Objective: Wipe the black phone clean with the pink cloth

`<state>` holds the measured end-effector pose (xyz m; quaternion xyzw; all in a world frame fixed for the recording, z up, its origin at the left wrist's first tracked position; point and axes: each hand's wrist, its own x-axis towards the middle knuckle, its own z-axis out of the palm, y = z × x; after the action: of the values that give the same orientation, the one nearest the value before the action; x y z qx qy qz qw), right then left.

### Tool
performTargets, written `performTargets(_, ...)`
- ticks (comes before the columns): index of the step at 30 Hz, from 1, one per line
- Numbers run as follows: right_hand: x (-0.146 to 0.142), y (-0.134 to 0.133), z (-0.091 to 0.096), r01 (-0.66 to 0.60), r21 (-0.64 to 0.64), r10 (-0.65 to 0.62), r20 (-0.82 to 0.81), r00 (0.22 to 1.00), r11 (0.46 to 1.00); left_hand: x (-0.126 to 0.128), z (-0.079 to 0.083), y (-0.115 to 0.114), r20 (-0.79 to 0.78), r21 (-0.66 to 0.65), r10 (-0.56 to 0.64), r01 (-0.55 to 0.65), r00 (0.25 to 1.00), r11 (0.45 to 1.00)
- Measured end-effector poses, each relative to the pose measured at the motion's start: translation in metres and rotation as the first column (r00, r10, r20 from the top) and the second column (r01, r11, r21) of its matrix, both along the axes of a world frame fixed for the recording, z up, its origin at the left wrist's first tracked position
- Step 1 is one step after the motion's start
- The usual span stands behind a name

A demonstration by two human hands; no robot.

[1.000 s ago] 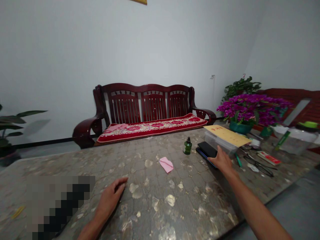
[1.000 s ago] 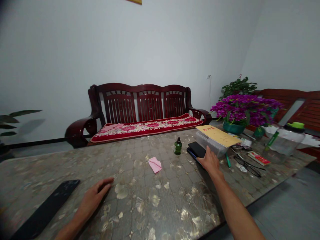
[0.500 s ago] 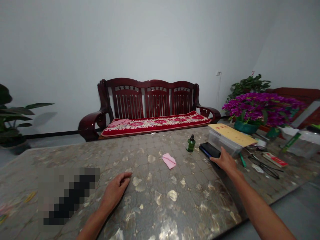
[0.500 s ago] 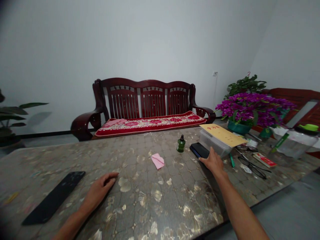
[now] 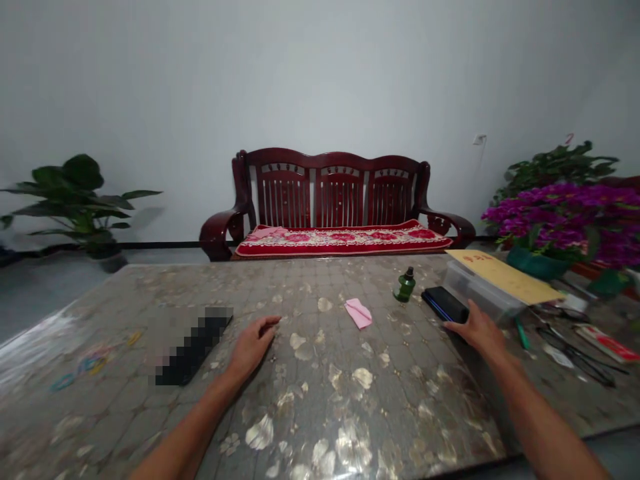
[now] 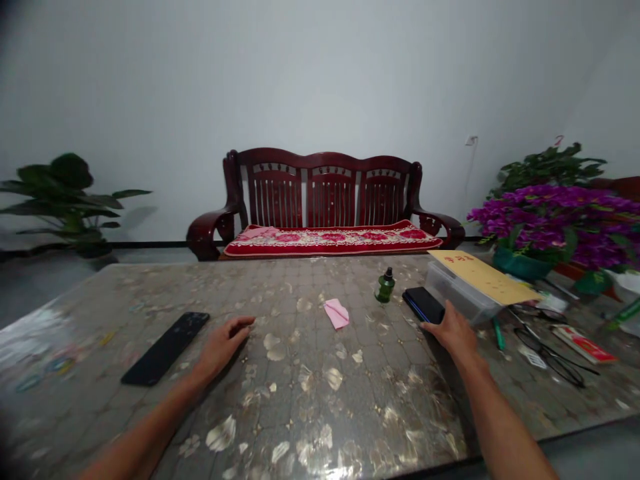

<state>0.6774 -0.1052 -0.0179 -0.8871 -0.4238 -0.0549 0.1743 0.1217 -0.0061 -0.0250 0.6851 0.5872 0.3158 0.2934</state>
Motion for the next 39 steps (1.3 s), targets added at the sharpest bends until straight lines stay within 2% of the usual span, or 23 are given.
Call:
performTargets(3,0.010,0.002,-0.010,-0.044,-0.030,0.043,-0.029,0.999,0.999,-0.020,0.010,0.008,-0.066,0.022,0.083,-0.082,0.994,0.996)
performTargets(5,0.016,0.002,-0.013,-0.040,-0.027,0.038,-0.063,0.997,0.999,-0.038,0.017,0.012,-0.204,0.054,0.164,-0.156,0.965,0.986)
performTargets(7,0.018,0.002,-0.009,-0.041,-0.019,0.039,-0.105,0.994,0.999,-0.058,0.022,0.013,-0.351,0.104,0.243,-0.221,0.904,0.970)
performTargets(9,0.009,0.000,0.001,0.034,0.006,-0.033,-0.066,0.997,0.999,-0.076,0.025,0.011,-0.476,0.134,0.311,-0.282,0.823,0.950)
performTargets(10,-0.001,-0.001,0.008,0.057,0.054,-0.057,-0.012,0.998,0.997,-0.084,0.025,0.009,-0.527,0.135,0.345,-0.323,0.777,0.936)
performTargets(12,-0.031,0.001,0.018,-0.033,0.145,0.028,0.037,0.999,0.989,-0.096,0.023,0.006,-0.602,0.114,0.383,-0.399,0.701,0.910)
performTargets(13,-0.050,0.005,0.020,-0.132,0.181,0.132,0.011,0.991,0.975,-0.100,0.021,0.004,-0.624,0.092,0.385,-0.425,0.680,0.900)
performTargets(15,-0.093,0.017,0.016,-0.338,0.227,0.375,-0.145,0.916,0.913,-0.105,0.018,0.002,-0.644,0.046,0.360,-0.436,0.674,0.899)
performTargets(17,-0.135,0.035,0.004,-0.451,0.222,0.494,-0.209,0.844,0.864,-0.107,0.015,0.002,-0.654,0.014,0.324,-0.418,0.684,0.909)
performTargets(19,-0.169,0.054,-0.008,-0.517,0.162,0.540,-0.175,0.823,0.841,-0.107,0.014,0.003,-0.666,0.010,0.308,-0.405,0.679,0.914)
performTargets(21,-0.193,0.069,-0.015,-0.525,0.096,0.533,-0.132,0.836,0.846,-0.108,0.015,0.005,-0.685,0.015,0.301,-0.400,0.664,0.916)
performTargets(26,-0.226,0.084,-0.012,-0.523,-0.047,0.522,-0.027,0.852,0.851,-0.110,0.019,0.010,-0.729,0.059,0.259,-0.318,0.634,0.946)
performTargets(28,-0.231,0.084,-0.013,-0.544,-0.057,0.546,0.024,0.837,0.837,-0.107,0.020,0.013,-0.714,0.068,0.234,-0.267,0.660,0.961)
performTargets(31,-0.230,0.086,-0.021,-0.545,0.022,0.544,0.011,0.839,0.838,-0.092,0.021,0.017,-0.660,0.054,0.163,-0.170,0.733,0.984)
performTargets(35,-0.219,0.092,-0.037,-0.461,0.236,0.503,-0.171,0.847,0.856,-0.049,0.020,0.022,-0.567,0.065,0.020,0.020,0.823,0.998)
performTargets(39,-0.209,0.097,-0.045,-0.271,0.515,0.517,-0.424,0.744,0.813,0.008,0.020,0.020,-0.515,0.058,-0.163,0.224,0.841,0.973)
